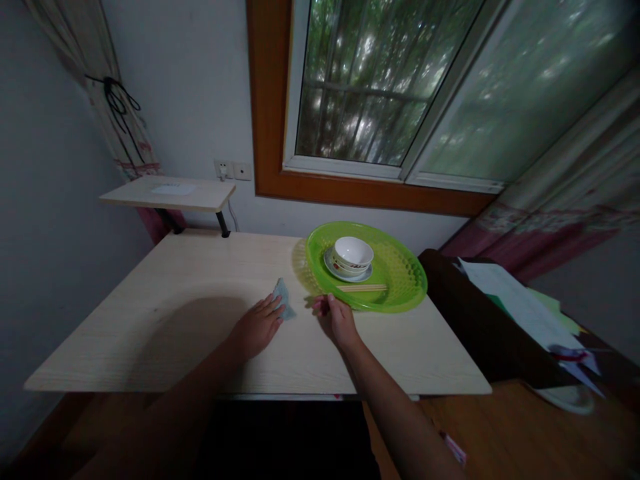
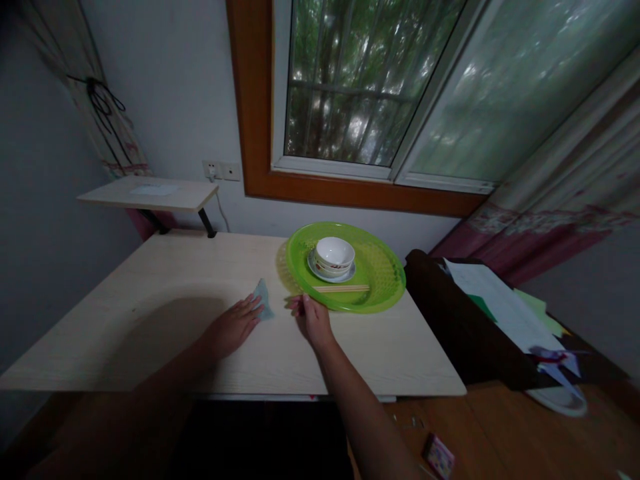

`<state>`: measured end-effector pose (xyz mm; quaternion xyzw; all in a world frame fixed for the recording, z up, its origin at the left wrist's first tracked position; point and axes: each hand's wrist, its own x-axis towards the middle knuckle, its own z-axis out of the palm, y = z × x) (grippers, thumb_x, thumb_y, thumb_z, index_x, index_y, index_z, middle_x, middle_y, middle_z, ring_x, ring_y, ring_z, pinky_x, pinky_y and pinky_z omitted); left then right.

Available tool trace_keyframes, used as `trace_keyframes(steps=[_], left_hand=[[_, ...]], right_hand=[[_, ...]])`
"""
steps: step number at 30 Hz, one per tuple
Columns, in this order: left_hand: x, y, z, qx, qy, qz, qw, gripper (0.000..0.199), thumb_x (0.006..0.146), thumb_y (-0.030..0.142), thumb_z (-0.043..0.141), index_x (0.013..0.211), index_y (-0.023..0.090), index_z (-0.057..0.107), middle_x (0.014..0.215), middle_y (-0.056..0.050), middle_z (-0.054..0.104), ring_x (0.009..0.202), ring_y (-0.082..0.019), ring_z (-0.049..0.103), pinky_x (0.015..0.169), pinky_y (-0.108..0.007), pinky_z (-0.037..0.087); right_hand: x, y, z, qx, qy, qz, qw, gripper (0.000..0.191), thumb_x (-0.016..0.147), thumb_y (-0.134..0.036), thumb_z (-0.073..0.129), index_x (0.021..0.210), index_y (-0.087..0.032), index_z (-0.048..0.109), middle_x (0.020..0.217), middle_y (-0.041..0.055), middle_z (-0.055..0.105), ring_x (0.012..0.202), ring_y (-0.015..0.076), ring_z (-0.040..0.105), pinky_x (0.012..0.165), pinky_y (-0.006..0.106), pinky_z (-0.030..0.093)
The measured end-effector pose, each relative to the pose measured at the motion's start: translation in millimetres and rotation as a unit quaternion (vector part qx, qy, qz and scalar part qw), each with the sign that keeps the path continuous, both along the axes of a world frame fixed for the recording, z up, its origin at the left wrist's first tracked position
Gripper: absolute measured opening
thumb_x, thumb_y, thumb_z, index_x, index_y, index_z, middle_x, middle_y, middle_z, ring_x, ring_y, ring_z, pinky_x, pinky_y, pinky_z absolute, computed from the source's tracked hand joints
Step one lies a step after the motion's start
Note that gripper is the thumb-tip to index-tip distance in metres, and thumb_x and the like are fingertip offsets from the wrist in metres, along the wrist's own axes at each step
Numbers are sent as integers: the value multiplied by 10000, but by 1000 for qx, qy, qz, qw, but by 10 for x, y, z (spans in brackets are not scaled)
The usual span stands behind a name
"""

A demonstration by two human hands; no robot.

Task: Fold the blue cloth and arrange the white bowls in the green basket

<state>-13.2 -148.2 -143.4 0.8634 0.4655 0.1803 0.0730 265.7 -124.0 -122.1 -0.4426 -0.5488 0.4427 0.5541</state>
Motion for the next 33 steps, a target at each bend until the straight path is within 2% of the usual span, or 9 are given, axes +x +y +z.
trace_keyframes(steps=[5, 8, 10, 13, 17, 20, 23, 27, 33], left_hand=[[-584, 278, -35, 13, 36, 116, 992, 509, 1146, 347, 372, 1462, 173, 732, 1660, -193, 625, 1608, -367, 529, 1308, -588, 464], [-899, 236, -55, 9, 39, 154, 987, 533, 1148, 375, 341, 1471, 193, 725, 1678, -153, 618, 1627, -363, 503, 1319, -606, 444], [-964, 129, -65, 8, 27, 157, 987, 537, 1144, 391, 356, 1486, 193, 719, 1680, -147, 617, 1643, -359, 481, 1331, -618, 427], [-825, -72, -73, 6, 4, 135, 991, 543, 1141, 397, 380, 1494, 161, 720, 1679, -183, 607, 1649, -364, 473, 1350, -625, 405], [-391, -288, -94, 0, -11, 57, 998, 521, 1152, 448, 430, 1517, 203, 710, 1703, -147, 590, 1655, -330, 468, 1358, -566, 419], [-129, -346, -130, 7, -17, 32, 999, 511, 1158, 444, 442, 1552, 226, 683, 1726, -123, 568, 1671, -315, 443, 1357, -546, 423], [-109, -282, -145, 4, 2, 15, 1000, 498, 1169, 401, 410, 1554, 241, 682, 1718, -100, 582, 1661, -292, 461, 1352, -528, 430], [-474, -39, -69, 23, 31, 21, 999, 496, 1164, 324, 383, 1530, 214, 700, 1679, -123, 623, 1639, -293, 494, 1342, -531, 433], [-1239, 316, 122, -18, 101, 185, 977, 495, 1121, 255, 401, 1480, 215, 739, 1677, -153, 617, 1631, -390, 489, 1293, -631, 454]], right_hand=[[8, 0, -9, -1, 2, 10, 1000, 753, 1004, -885, 574, 948, -193, 864, 830, 105, 816, 678, 228, 664, 681, 372, 542], [7, -7, 8, 0, 3, 12, 1000, 759, 1000, -892, 571, 954, -195, 867, 822, 106, 816, 673, 229, 662, 663, 371, 532], [5, -12, 15, 3, 0, 10, 1000, 770, 1006, -896, 554, 951, -195, 868, 810, 108, 811, 672, 231, 664, 652, 372, 527], [5, -14, 5, 7, -4, 10, 1000, 763, 1026, -882, 536, 954, -199, 868, 803, 109, 808, 670, 232, 667, 646, 371, 529], [11, -7, -34, 10, -10, 19, 1000, 734, 1020, -872, 568, 961, -203, 863, 790, 101, 803, 674, 227, 681, 657, 358, 540], [22, -6, -51, 8, -16, 17, 1000, 727, 1017, -866, 588, 946, -196, 861, 789, 99, 802, 673, 225, 681, 662, 354, 544], [35, -7, -58, 5, -21, 17, 1000, 748, 1013, -879, 585, 915, -191, 861, 795, 100, 802, 678, 222, 679, 671, 349, 544], [44, -6, -62, -1, -30, 14, 999, 780, 1001, -903, 577, 863, -185, 850, 778, 101, 791, 680, 218, 683, 668, 336, 542], [37, -17, -32, 1, -38, 13, 999, 787, 991, -919, 567, 875, -191, 840, 749, 92, 776, 660, 226, 688, 653, 347, 560]])
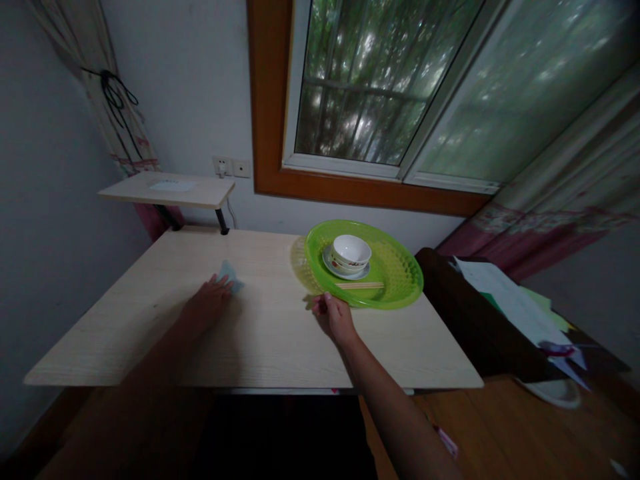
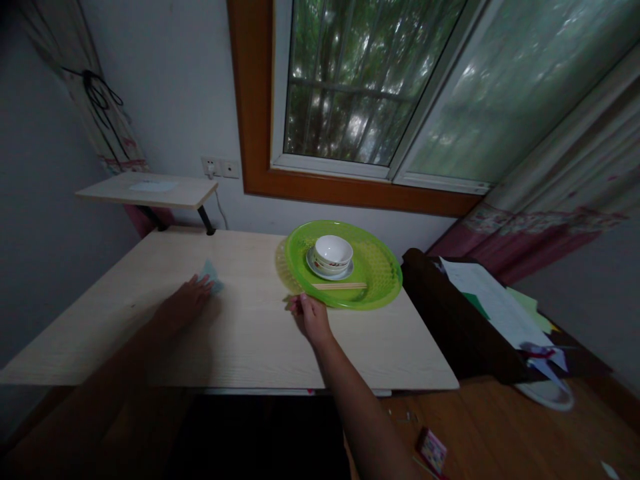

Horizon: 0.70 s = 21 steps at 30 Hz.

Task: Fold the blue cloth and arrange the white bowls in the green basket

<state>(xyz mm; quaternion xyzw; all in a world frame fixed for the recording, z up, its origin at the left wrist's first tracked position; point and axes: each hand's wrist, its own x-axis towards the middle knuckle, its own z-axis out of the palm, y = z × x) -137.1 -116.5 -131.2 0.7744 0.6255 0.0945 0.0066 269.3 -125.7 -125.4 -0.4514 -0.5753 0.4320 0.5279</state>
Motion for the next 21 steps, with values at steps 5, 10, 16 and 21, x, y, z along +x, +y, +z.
trace_keyframes(steps=[5, 10, 16, 21], left_hand=[[-181, -63, 31, 22, 27, -4, 999, 438, 1099, 250, 442, 1349, 195, 797, 1580, -155, 697, 1629, -388, 483, 1343, -636, 374], [36, -357, -66, 39, -11, -52, 998, 441, 1114, 296, 433, 1305, 221, 824, 1512, -131, 742, 1536, -340, 586, 1325, -576, 447], [501, -203, -197, 34, -61, -94, 993, 497, 1132, 330, 421, 1476, 159, 736, 1610, -167, 675, 1527, -315, 613, 1316, -526, 482], [948, 481, 30, 44, -125, -209, 969, 510, 1177, 374, 348, 1488, 203, 714, 1505, -135, 745, 1443, -271, 674, 1242, -499, 556]], right_hand=[[-13, -6, 16, -5, 11, 4, 1000, 781, 989, -921, 567, 872, -192, 824, 742, 93, 773, 661, 238, 705, 656, 362, 583], [-17, -11, 28, 10, -1, 10, 1000, 769, 1021, -893, 548, 872, -193, 830, 729, 87, 765, 656, 231, 696, 653, 355, 577], [16, -16, -1, 25, -40, 27, 999, 749, 1072, -847, 504, 889, -201, 834, 764, 84, 768, 701, 232, 702, 684, 351, 571], [36, 9, -74, 16, -51, 28, 998, 749, 1071, -854, 496, 909, -206, 834, 792, 89, 768, 730, 243, 706, 681, 349, 572]])
